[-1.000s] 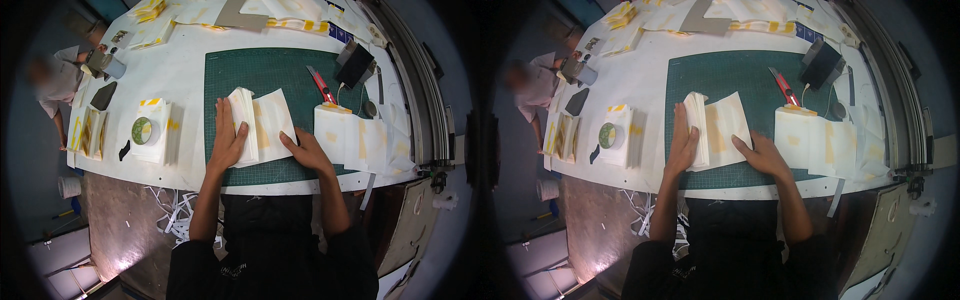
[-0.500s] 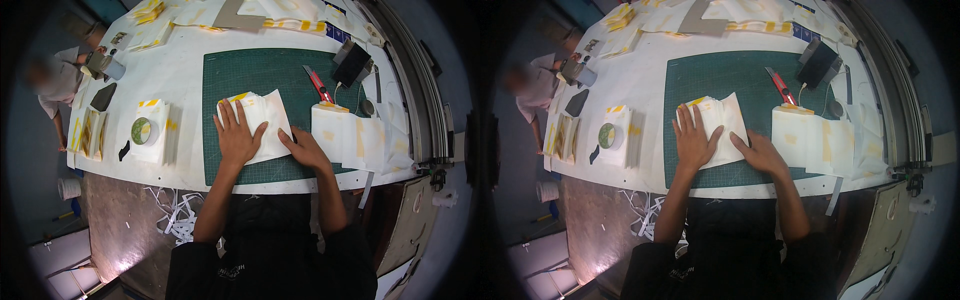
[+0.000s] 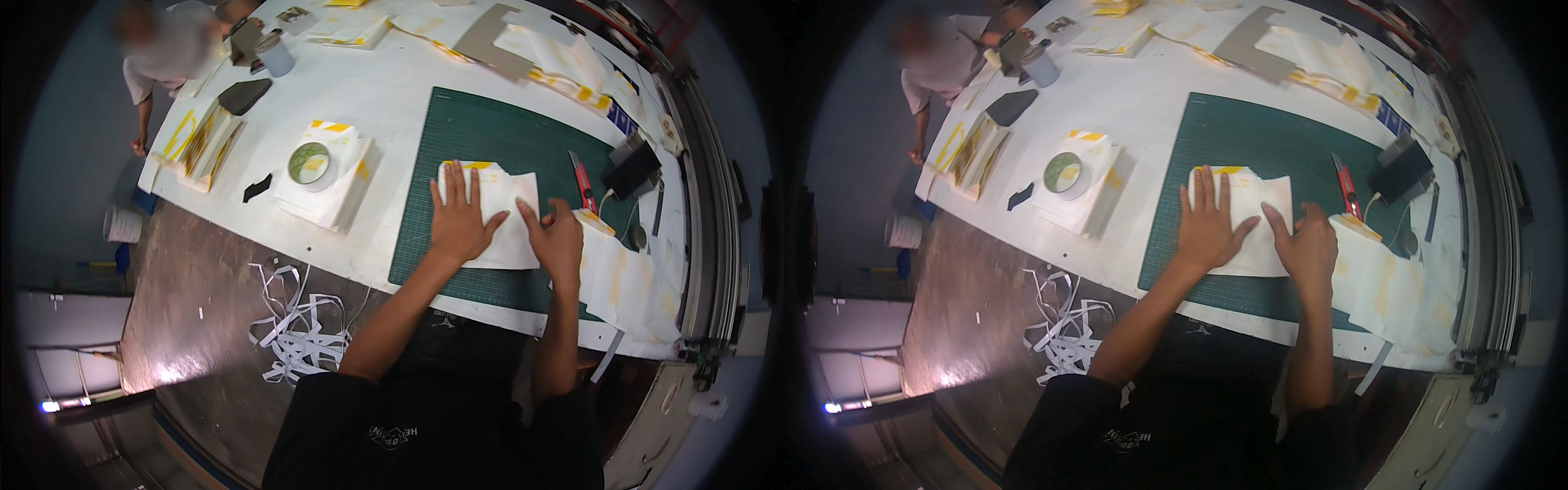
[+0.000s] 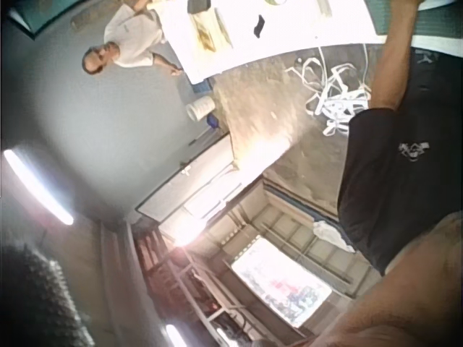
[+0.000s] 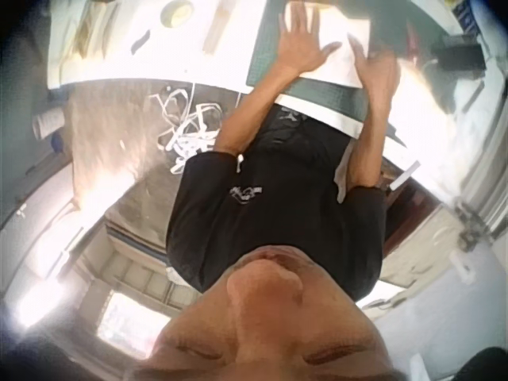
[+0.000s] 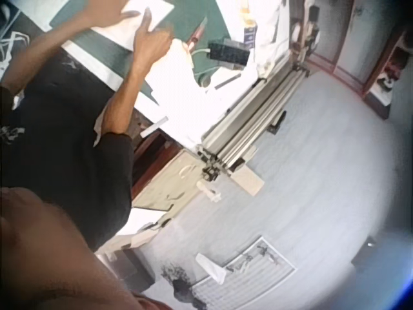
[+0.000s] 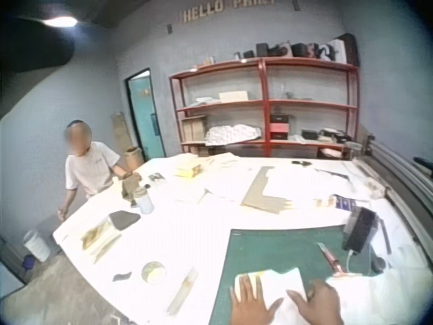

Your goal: The person assembles books by hand at a workbench. They pick up stacks of white paper sheets, fold them in half, and use a clear plastic scraper to smooth the spine crease. The person then stacks the finished folded units on the table.

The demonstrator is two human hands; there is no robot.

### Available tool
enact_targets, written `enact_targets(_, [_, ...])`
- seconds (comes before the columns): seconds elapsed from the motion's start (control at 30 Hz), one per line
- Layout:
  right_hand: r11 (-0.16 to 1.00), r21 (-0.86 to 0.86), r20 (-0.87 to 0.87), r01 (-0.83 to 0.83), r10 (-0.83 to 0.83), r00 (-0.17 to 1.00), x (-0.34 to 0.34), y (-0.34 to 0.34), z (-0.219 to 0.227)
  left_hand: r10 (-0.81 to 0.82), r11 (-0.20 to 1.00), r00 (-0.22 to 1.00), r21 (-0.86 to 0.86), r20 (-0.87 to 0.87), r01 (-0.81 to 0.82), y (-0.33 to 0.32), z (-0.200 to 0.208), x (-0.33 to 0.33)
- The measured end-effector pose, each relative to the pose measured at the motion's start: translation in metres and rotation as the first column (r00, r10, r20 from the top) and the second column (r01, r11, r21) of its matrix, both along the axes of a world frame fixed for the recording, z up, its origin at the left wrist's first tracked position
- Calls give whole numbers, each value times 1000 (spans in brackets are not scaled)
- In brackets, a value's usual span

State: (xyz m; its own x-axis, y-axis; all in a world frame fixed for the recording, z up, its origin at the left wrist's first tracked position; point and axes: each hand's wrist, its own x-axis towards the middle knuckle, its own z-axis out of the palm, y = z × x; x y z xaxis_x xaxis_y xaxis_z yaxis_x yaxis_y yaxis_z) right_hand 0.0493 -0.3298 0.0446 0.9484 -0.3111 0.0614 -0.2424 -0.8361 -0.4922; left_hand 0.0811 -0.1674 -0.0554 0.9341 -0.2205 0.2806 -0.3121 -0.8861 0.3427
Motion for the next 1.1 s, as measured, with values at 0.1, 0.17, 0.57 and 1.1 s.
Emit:
enact_targets(0.1, [913, 222, 317, -343, 265, 911, 24, 46, 11, -2, 999, 1000, 49, -18, 3, 1, 7, -2])
enact_targets(0.17, [778, 290, 391, -557, 435, 811, 50, 90, 7, -49, 990, 998, -132, -32, 44, 5, 10, -3])
enact_targets(0.57, [669, 9, -161, -743, 735, 659, 172, 310, -19, -15, 947, 996, -319, 84, 41, -6, -33, 7])
enact_targets(1.1, [161, -122, -69, -979, 983, 170, 172, 332, 2, 6, 905, 998, -425, 68, 24, 7, -33, 3])
